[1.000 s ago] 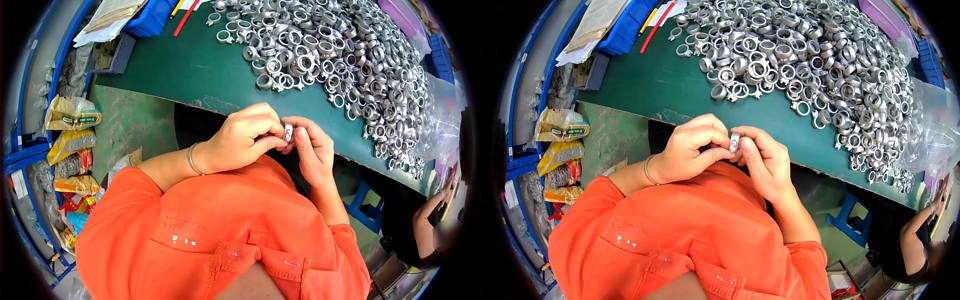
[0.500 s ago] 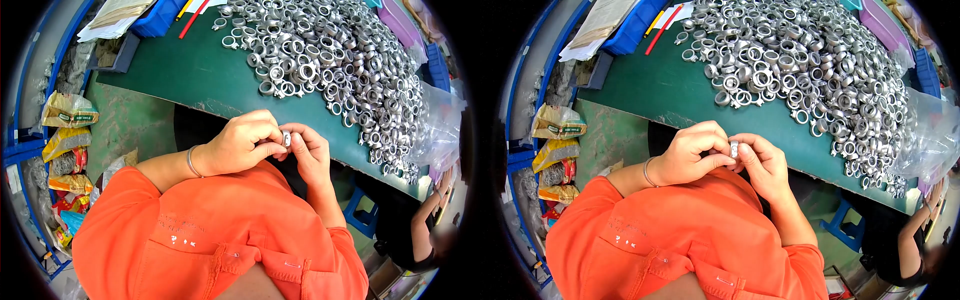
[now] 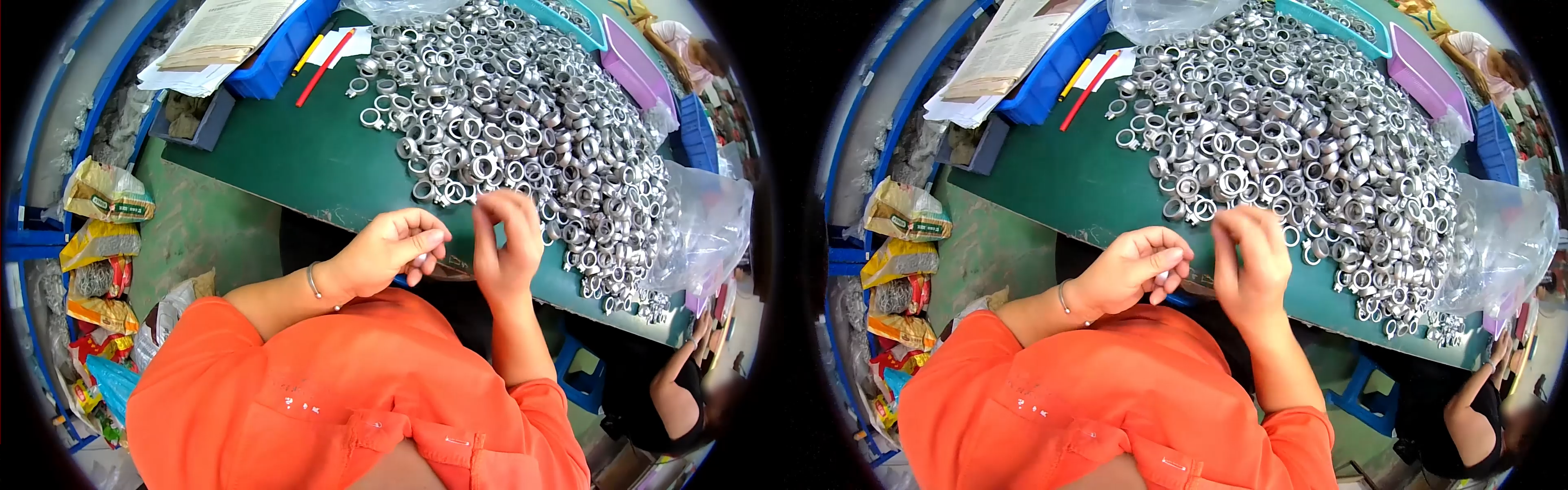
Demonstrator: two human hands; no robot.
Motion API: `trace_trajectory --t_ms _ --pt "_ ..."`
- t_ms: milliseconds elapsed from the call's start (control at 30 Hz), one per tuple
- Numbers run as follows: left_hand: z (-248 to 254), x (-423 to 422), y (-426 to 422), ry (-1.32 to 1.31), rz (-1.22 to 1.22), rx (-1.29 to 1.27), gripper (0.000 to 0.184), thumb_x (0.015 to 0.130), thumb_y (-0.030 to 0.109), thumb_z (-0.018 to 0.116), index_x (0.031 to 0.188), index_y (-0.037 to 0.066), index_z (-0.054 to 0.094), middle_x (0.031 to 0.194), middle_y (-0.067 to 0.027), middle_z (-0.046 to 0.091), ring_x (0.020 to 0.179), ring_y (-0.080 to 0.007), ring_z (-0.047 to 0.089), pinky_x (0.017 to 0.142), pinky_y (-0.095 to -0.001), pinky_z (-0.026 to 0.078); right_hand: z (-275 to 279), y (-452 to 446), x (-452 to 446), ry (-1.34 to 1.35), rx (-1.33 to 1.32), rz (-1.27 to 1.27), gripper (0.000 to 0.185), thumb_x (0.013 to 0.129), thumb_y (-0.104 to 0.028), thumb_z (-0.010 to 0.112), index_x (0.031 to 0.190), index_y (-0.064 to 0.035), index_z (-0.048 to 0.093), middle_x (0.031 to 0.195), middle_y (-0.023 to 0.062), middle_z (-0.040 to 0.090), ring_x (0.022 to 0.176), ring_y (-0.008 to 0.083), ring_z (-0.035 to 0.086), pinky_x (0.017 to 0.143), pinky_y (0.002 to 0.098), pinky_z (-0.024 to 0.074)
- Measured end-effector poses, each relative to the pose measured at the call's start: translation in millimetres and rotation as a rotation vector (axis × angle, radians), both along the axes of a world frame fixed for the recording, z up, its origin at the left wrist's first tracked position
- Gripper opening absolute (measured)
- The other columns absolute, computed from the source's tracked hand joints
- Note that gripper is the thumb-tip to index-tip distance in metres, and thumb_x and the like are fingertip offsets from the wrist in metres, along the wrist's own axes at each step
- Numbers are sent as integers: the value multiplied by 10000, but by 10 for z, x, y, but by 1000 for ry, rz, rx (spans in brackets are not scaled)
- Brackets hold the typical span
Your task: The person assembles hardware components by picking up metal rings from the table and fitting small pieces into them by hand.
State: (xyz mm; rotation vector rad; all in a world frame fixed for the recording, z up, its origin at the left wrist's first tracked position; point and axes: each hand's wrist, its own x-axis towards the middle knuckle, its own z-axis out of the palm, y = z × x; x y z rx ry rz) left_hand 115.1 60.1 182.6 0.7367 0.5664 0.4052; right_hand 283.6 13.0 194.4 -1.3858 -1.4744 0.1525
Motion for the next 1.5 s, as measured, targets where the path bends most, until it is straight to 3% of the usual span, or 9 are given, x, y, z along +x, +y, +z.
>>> trace_trajectory --t_ms 200,300,400,733,800,900,1100,1367,1500 --pt "19 31 23 47 56 177 94 884 88 577 928 7 555 805 -48 568 592 -77 505 474 -199 420 -117 285 157 -326 -52 -191 179 712 -7 701 865 -33 611 786 85 566 704 248 549 605 329 447" --pt "35 38 31 72 104 217 94 877 77 585 926 2 559 779 -39 562 588 -74 500 476 -199 420 -70 129 134 63 -57 -31 148 698 20 712 813 -10 623 753 78 611 610 181 571 539 272 451" --pt "32 72 28 74 117 249 107 875 80 590 934 -4 562 760 -30 555 591 -69 493 480 -198 418 -100 -85 76 325 -183 116 145 691 23 722 811 -9 647 741 73 632 651 168 594 574 257 466" --pt "83 81 -53 82 95 335 59 842 38 624 890 6 611 824 -2 574 616 -26 464 524 -159 376 -211 -277 -44 143 -68 193 165 693 58 703 831 -1 635 809 95 651 706 193 621 623 266 497" --pt "59 74 -60 109 102 490 58 830 28 634 881 5 622 833 0 575 652 -37 481 536 -171 386 -228 -284 -53 107 -40 205 163 706 74 686 839 2 626 827 101 648 710 195 622 624 265 498" --pt "-57 80 -54 70 142 803 57 807 10 649 860 5 629 833 -9 579 687 -61 504 554 -191 403 -275 -347 -74 407 -175 134 156 815 118 544 927 13 572 907 109 627 732 136 612 630 238 505" --pt "25 45 -65 132 140 1067 101 753 -31 668 839 10 636 808 -52 586 697 -127 548 588 -230 446 -80 -396 -55 900 -427 266 226 969 -95 405 1092 43 536 858 75 616 708 98 588 602 211 489" --pt "7 32 -75 128 125 1148 117 725 -58 671 816 10 640 796 -74 606 708 -159 573 588 -253 465 -111 -428 -58 918 -433 329 232 967 -128 430 1058 47 553 828 66 611 712 93 575 611 209 485" --pt "-19 31 -52 89 118 1221 119 777 -45 636 885 2 619 814 -75 612 688 -154 577 559 -234 465 -116 -430 -78 877 -330 329 143 892 -24 532 1013 47 560 919 90 588 752 121 589 668 226 500"
